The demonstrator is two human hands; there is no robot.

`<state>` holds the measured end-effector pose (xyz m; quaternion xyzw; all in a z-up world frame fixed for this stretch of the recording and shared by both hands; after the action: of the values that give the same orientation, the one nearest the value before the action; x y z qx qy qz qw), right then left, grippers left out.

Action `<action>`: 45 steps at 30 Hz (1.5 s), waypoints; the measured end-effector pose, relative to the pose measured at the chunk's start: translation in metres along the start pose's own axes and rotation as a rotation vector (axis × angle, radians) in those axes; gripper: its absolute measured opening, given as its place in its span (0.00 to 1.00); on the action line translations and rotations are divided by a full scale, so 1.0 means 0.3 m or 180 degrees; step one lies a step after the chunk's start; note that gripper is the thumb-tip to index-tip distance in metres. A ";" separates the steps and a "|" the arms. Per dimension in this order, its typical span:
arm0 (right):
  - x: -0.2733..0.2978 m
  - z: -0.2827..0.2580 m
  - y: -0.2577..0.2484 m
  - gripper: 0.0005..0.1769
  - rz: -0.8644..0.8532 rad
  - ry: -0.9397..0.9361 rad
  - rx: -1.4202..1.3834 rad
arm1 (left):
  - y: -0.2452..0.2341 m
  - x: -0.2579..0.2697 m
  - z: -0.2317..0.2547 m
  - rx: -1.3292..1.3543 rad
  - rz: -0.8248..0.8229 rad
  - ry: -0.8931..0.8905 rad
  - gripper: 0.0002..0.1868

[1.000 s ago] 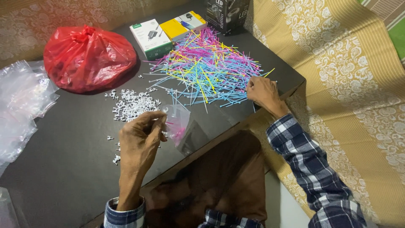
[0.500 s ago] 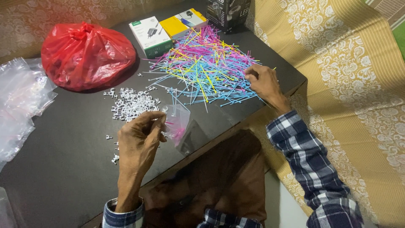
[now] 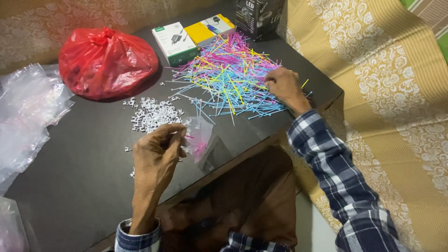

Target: The person sorts small white plastic tags and colorful cable ties by hand, placing them into small plastic bags on a table.

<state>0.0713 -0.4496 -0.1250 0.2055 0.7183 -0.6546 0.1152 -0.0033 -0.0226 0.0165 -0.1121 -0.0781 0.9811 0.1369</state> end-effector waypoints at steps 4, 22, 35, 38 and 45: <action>0.008 0.027 -0.073 0.06 0.0192 0.0195 -0.1162 | -0.012 0.002 -0.002 0.0010 0.0023 0.0024 0.07; -0.003 -0.229 -0.106 0.12 -0.0435 -0.0415 -0.1692 | -0.022 0.008 0.001 0.0140 -0.0056 0.0175 0.06; 0.061 -0.367 -0.175 0.20 -0.1246 -0.0870 -0.1554 | -0.033 0.010 0.003 0.0136 0.0013 0.0131 0.06; 0.072 -0.396 -0.120 0.19 -0.1210 -0.1006 -0.0968 | -0.036 0.014 0.003 0.0145 0.0035 0.0100 0.07; 0.106 -0.352 0.097 0.22 -0.0590 -0.0696 0.0244 | -0.046 0.019 0.005 0.0082 -0.0002 0.0136 0.07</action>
<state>0.0669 -0.3389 -0.1524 0.0701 0.6919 -0.7079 0.1238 -0.0054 -0.0080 0.0194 -0.1313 -0.0625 0.9794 0.1403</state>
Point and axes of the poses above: each hand's wrist, its own x-axis away from the middle knuckle, its own y-axis out of the palm, z = x × y, the point moved 3 cm from there along -x, towards the middle knuckle, and after that the axes turned 5 degrees about x, right-handed, at the moved point
